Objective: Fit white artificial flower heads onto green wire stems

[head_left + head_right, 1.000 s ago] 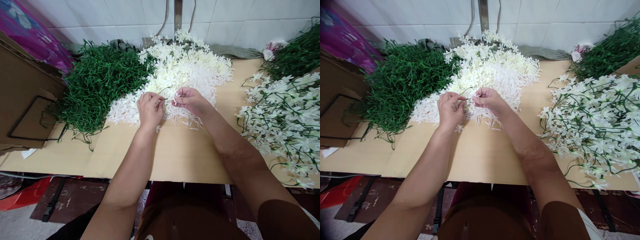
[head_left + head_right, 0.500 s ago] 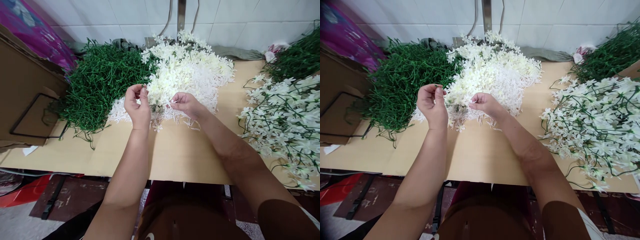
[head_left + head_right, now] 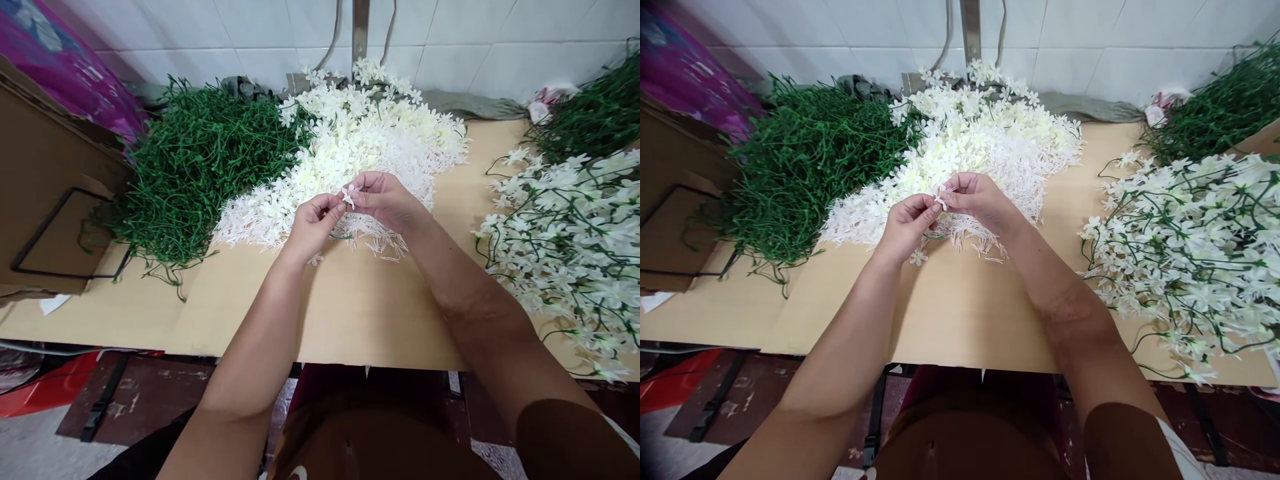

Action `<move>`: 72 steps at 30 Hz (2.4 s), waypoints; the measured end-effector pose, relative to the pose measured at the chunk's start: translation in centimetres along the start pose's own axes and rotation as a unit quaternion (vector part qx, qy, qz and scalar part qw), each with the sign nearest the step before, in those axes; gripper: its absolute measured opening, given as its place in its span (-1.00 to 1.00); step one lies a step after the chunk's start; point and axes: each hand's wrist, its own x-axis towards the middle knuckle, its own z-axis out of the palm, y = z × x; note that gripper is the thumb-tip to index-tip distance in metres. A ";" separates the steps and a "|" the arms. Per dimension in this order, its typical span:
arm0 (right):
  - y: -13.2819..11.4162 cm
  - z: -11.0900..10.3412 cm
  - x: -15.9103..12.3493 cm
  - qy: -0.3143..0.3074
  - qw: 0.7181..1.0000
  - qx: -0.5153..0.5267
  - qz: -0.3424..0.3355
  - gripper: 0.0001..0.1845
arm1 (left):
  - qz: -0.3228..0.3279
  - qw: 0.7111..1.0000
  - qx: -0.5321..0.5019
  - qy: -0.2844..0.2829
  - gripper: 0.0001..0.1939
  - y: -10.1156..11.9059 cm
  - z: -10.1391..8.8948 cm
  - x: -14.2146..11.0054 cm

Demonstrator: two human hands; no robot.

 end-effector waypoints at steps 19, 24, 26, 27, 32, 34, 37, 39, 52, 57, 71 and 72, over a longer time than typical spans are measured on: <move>0.0 -0.7 0.0 -0.006 1.000 -0.027 -0.008 -0.56 | -0.034 0.999 -0.035 -0.024 -0.60 0.0 -0.4 -0.1; -0.1 -0.5 0.0 -0.011 0.999 -0.044 -0.020 -0.56 | -0.033 0.999 -0.023 -0.024 -0.63 -0.1 -0.5 0.0; -0.2 -0.3 -0.1 -0.006 0.998 -0.057 -0.021 -0.57 | -0.034 0.999 -0.021 -0.023 -0.64 -0.2 -0.5 0.1; -0.2 -0.1 -0.1 -0.002 0.998 -0.064 -0.021 -0.57 | -0.034 0.999 -0.020 -0.024 -0.64 -0.2 -0.5 0.1; -0.4 0.2 -0.1 0.007 0.994 -0.101 -0.031 -0.56 | -0.030 0.999 -0.012 -0.028 -0.61 -0.6 -0.4 0.1; -0.2 0.2 -0.1 0.006 0.993 -0.117 -0.032 -0.57 | -0.028 0.999 -0.009 -0.029 -0.60 -0.6 -0.4 0.1; 0.1 0.2 0.0 0.008 0.990 -0.135 -0.028 -0.59 | -0.025 0.999 -0.007 -0.029 -0.60 -0.6 -0.4 0.2; 0.4 0.2 0.1 0.010 0.990 -0.135 -0.029 -0.62 | -0.030 0.999 -0.012 -0.026 -0.59 -0.6 -0.3 0.2; 1.6 0.7 -0.1 0.010 0.996 -0.082 -0.029 -0.58 | -0.058 0.997 -0.033 -0.046 -0.49 -0.4 -0.1 0.0; 1.4 0.8 -0.1 -0.006 0.997 -0.072 -0.024 -0.52 | -0.043 0.997 -0.017 -0.067 -0.47 -0.5 -0.4 -0.1; 3.3 1.1 0.3 0.041 0.995 -0.070 -0.060 -0.51 | 0.014 0.999 0.043 -0.007 -0.54 -1.5 0.0 -0.1; 3.3 1.1 0.3 0.043 0.995 -0.074 -0.058 -0.50 | 0.009 0.999 0.045 -0.004 -0.55 -1.6 0.0 -0.1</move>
